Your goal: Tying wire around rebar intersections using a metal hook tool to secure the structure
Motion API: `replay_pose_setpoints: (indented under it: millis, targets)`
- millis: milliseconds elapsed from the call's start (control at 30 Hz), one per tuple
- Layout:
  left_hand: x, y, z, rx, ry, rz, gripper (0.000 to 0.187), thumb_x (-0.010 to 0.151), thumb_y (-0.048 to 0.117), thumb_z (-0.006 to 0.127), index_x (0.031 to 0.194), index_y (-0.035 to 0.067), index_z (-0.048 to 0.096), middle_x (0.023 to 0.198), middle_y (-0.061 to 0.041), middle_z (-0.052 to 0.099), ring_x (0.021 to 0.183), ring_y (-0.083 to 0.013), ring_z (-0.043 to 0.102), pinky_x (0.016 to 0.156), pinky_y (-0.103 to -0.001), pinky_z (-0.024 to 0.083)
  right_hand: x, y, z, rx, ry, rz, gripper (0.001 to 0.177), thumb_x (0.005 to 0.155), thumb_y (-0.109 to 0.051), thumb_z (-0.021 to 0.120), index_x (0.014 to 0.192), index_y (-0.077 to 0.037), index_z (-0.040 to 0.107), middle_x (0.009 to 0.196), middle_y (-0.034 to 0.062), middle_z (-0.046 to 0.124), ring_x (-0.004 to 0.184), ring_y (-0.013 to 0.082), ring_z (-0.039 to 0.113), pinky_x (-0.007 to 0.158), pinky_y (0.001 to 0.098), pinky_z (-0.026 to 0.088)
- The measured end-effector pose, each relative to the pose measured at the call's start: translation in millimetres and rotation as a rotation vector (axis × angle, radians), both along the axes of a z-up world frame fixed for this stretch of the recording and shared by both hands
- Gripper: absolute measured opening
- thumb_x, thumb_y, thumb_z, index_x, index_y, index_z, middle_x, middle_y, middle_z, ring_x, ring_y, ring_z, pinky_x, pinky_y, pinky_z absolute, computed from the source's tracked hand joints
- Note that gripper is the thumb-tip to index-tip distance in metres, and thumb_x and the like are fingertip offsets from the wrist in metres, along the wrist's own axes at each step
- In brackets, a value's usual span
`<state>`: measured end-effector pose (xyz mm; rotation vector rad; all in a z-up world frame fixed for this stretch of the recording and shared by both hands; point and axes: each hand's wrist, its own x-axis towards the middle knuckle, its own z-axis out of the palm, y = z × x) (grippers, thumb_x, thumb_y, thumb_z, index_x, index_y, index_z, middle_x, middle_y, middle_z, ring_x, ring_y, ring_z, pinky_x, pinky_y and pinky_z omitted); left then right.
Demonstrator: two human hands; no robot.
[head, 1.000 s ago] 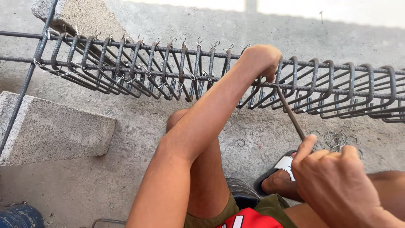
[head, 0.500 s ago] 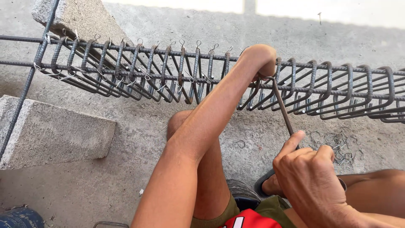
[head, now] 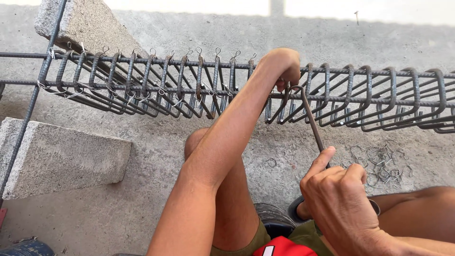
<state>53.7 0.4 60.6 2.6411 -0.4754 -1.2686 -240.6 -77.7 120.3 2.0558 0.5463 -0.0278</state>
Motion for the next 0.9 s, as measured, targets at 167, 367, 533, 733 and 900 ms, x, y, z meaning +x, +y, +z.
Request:
replay_pose_setpoints:
  millis: [167, 367, 533, 733, 900]
  targets:
    - [-2.5, -0.4, 1.1, -0.027, -0.041, 0.029, 0.023, 0.095, 0.029, 0.074, 0.105, 0.009, 0.074, 0.084, 0.001, 0.074, 0.067, -0.0032, 0.066, 0.064, -0.016, 0.06, -0.2, 1.7, 1.8, -0.006, 0.009, 0.0, 0.068, 0.09, -0.046, 0.057, 0.122, 0.012, 0.074, 0.047, -0.0043, 0.048, 0.043, 0.0091, 0.028, 0.052, 0.0342, 0.024]
    - [-6.4, -1.2, 2.9, -0.042, -0.081, 0.049, 0.024, 0.091, 0.031, 0.078, 0.103, 0.01, 0.077, 0.086, 0.001, 0.074, 0.068, -0.0048, 0.066, 0.065, -0.019, 0.061, 0.1, 3.4, -1.0, 0.005, 0.0, -0.014, 0.067, 0.087, -0.045, 0.06, 0.121, 0.01, 0.074, 0.048, -0.0038, 0.048, 0.044, 0.0104, 0.03, 0.053, 0.0353, 0.025]
    - [-10.7, -0.2, 2.5, -0.049, -0.134, 0.025, 0.02, 0.089, 0.023, 0.079, 0.103, 0.009, 0.078, 0.081, 0.0, 0.071, 0.061, -0.0041, 0.06, 0.06, -0.016, 0.059, 1.6, 6.7, 0.3, 0.0, 0.017, -0.004, 0.068, 0.085, -0.048, 0.061, 0.119, 0.009, 0.075, 0.048, -0.0045, 0.047, 0.044, 0.0095, 0.03, 0.053, 0.0348, 0.024]
    - [-5.0, -5.8, -1.3, -0.039, -0.099, 0.033, 0.017, 0.094, 0.024, 0.075, 0.1, 0.008, 0.077, 0.076, 0.002, 0.066, 0.058, -0.0016, 0.055, 0.053, -0.012, 0.053, 3.9, 9.2, 3.6, -0.001, 0.041, -0.011, 0.071, 0.086, -0.048, 0.061, 0.12, 0.013, 0.074, 0.045, -0.0066, 0.044, 0.042, 0.0091, 0.027, 0.052, 0.0351, 0.023]
    - [2.7, -13.5, -11.3, -0.01, -0.085, 0.111, 0.017, 0.093, 0.018, 0.074, 0.102, 0.004, 0.074, 0.078, 0.0, 0.068, 0.056, -0.0028, 0.057, 0.051, -0.013, 0.053, 6.2, 9.4, 2.5, -0.008, 0.055, -0.012, 0.06, 0.089, -0.034, 0.061, 0.123, 0.014, 0.073, 0.046, -0.007, 0.045, 0.042, 0.0087, 0.027, 0.051, 0.0353, 0.023]
